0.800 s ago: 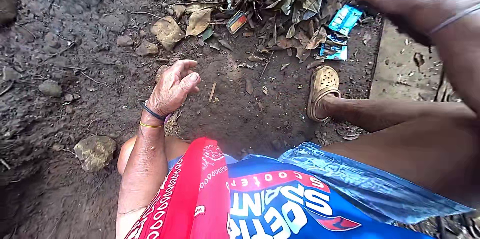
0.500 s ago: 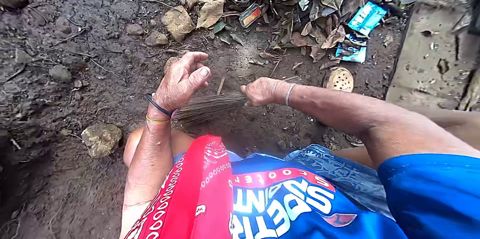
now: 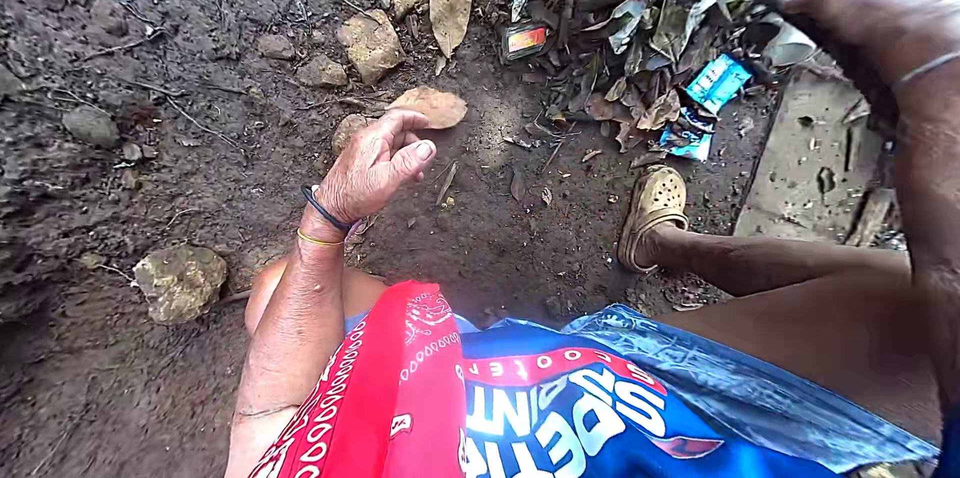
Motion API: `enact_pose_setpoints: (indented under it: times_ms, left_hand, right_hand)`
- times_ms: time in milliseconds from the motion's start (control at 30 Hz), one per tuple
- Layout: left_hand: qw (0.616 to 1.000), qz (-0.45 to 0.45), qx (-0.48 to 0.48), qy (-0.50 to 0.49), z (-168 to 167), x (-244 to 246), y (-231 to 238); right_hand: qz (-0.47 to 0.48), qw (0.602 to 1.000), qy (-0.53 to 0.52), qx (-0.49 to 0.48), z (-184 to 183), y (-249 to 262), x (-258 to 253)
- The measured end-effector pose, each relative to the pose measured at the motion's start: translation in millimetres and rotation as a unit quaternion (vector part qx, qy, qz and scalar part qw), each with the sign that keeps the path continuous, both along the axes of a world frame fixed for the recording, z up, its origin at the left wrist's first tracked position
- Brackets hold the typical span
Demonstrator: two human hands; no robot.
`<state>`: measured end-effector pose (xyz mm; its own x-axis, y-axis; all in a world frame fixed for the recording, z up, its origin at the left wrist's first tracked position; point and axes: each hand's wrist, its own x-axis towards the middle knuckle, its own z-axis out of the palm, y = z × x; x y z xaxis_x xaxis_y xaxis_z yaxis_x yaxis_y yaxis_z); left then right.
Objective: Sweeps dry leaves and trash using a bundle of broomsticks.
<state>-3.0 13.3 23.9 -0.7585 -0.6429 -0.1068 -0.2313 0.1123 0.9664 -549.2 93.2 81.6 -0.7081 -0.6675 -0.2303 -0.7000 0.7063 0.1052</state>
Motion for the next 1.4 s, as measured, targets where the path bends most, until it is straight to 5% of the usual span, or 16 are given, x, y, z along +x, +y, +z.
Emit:
enact_pose_setpoints:
  times_ms: [133,233,367,433,533,767,900,1033,1200,1267,1400]
  left_hand:
    - [1.000,-0.005,0.013,-0.007,-4,-5,-7]
    - [0.999,-0.015,0.021,-0.021,-7,-10,-8]
    - [0.999,-0.027,0.020,-0.034,-7,-18,-8]
    - [0.999,-0.023,0.012,-0.035,-6,-14,-4]
    - [0.999,-0.016,0.028,-0.024,-4,-9,1]
    - [0.998,-0.027,0.032,-0.036,-8,-14,-4]
    - [0.998,-0.035,0.043,-0.039,-15,-23,-9]
    - [0.997,-0.048,0.043,-0.048,-23,-34,-14]
    - [0.998,-0.032,0.027,-0.042,-23,-34,-9]
    - [0.999,-0.027,0.026,-0.027,-25,-28,-9]
    - [0.999,-0.027,0.031,-0.027,-24,-18,-6]
  right_hand:
    - [-0.025,0.990,-0.089,-0.108,16,1,57]
    - [0.058,0.987,-0.150,-0.024,1,-14,137]
    - [0.256,0.938,-0.190,0.137,-78,-41,193]
    - [0.287,0.920,-0.178,0.199,-114,-57,188]
    - [0.174,0.957,-0.150,0.180,-115,-76,128]
    - [-0.090,0.996,-0.005,-0.001,9,-71,2]
    - [-0.043,0.996,-0.047,-0.067,40,-43,47]
    - [0.103,0.980,-0.168,0.033,-10,0,124]
    - [0.357,0.873,-0.269,0.195,-137,34,193]
    - [0.329,0.882,-0.271,0.203,-145,29,183]
    - [0.133,0.954,-0.181,0.198,-105,5,103]
